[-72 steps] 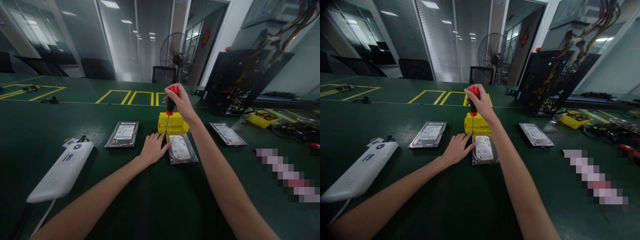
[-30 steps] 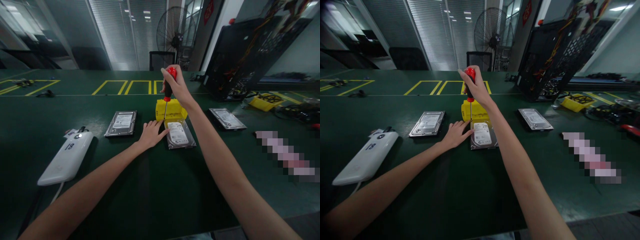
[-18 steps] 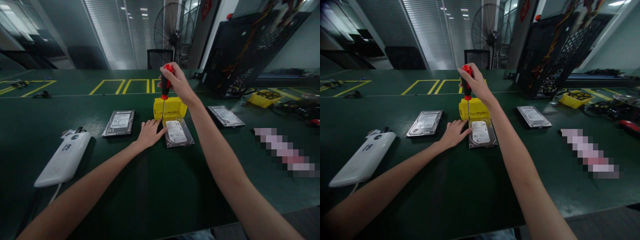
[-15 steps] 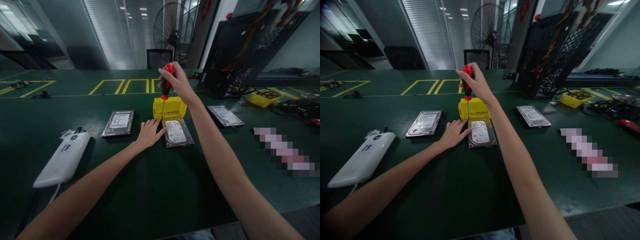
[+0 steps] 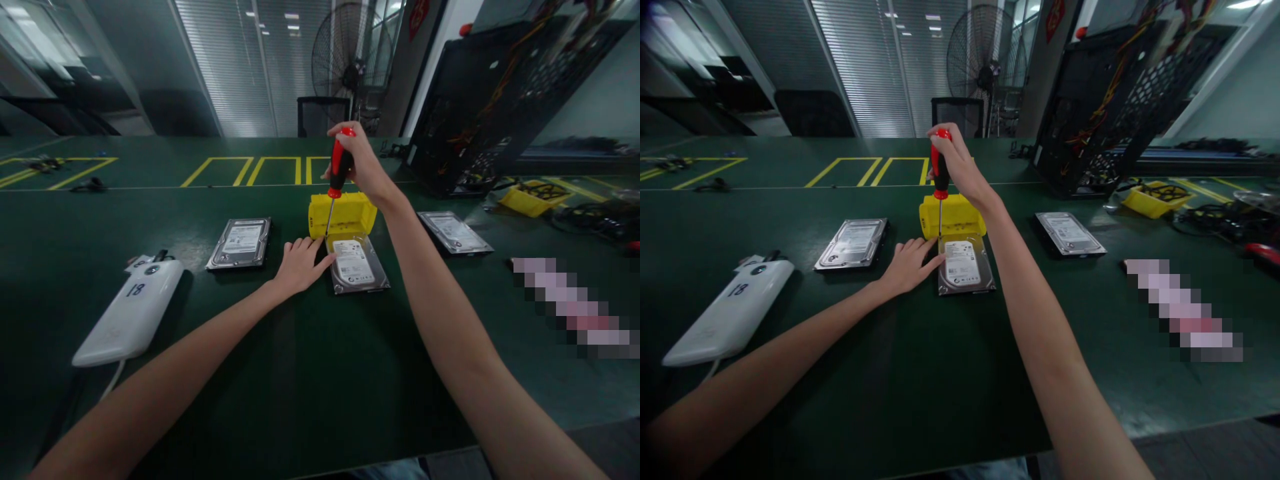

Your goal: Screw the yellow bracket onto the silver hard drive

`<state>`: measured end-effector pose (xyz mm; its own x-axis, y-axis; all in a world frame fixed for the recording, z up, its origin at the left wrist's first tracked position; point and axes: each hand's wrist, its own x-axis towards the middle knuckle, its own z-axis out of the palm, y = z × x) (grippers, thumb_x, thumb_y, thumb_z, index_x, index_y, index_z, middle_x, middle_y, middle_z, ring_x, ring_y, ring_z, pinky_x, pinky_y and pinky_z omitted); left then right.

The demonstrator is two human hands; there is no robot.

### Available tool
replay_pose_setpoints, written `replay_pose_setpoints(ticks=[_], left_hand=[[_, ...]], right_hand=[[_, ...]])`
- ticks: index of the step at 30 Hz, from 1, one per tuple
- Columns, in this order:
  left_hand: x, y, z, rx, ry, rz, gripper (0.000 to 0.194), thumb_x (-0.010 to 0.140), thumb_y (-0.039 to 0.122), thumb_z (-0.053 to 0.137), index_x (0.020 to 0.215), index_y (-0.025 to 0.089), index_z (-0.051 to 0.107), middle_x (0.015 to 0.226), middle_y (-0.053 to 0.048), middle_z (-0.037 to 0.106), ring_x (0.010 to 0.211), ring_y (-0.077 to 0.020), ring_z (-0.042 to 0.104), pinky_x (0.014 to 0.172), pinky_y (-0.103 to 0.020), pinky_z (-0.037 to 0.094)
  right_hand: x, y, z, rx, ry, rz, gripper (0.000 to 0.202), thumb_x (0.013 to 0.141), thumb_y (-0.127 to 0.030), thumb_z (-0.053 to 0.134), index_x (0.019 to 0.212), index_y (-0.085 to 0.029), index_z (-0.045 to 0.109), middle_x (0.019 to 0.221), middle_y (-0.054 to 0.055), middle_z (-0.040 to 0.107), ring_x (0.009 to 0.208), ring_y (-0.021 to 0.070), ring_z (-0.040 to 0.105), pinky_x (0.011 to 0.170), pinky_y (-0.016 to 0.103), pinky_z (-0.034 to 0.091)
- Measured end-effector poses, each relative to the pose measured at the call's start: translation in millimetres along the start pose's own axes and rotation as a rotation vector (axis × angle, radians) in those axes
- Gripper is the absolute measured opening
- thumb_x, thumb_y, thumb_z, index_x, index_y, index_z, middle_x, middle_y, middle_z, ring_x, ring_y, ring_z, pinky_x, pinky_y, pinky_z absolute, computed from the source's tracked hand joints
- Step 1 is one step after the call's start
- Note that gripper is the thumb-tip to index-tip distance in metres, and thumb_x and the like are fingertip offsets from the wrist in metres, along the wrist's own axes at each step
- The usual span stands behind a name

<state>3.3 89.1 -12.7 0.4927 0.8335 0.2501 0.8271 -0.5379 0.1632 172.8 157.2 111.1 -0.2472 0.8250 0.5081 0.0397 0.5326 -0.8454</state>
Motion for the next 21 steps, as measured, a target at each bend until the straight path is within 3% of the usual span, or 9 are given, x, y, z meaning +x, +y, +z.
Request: replay_pose_setpoints(ticks=[11, 21], left_hand=[[-0.7, -1.8, 1.5, -0.017, -0.014, -0.003, 0.073, 0.096, 0.064, 0.018, 0.138, 0.011, 0.046, 0.123, -0.015, 0.058, 0.108, -0.0299, 0.051, 0.089, -0.043, 0.037], [-0.5, -2.1, 2.1, -0.024, -0.016, -0.010, 0.072, 0.096, 0.064, 0.019, 0.138, 0.012, 0.045, 0.125, -0.015, 0.057, 0.108, -0.0304, 0.051, 0.089, -0.044, 0.038]], right_hand=[[-1.9, -3.4, 5.6, 0.003, 0.125, -0.113, 0.040, 0.076, -0.056, 0.066, 0.089, -0.026, 0.043, 0.078, -0.003, 0.056, 0.067, 0.0102, 0.060, 0.068, 0.026, 0.054], [-5.9, -3.3, 7.1, -0.032, 0.050, -0.015, 0.055, 0.079, -0.069, 0.050, 0.122, -0.037, 0.041, 0.091, 0.001, 0.059, 0.081, 0.0168, 0.061, 0.063, 0.029, 0.054]])
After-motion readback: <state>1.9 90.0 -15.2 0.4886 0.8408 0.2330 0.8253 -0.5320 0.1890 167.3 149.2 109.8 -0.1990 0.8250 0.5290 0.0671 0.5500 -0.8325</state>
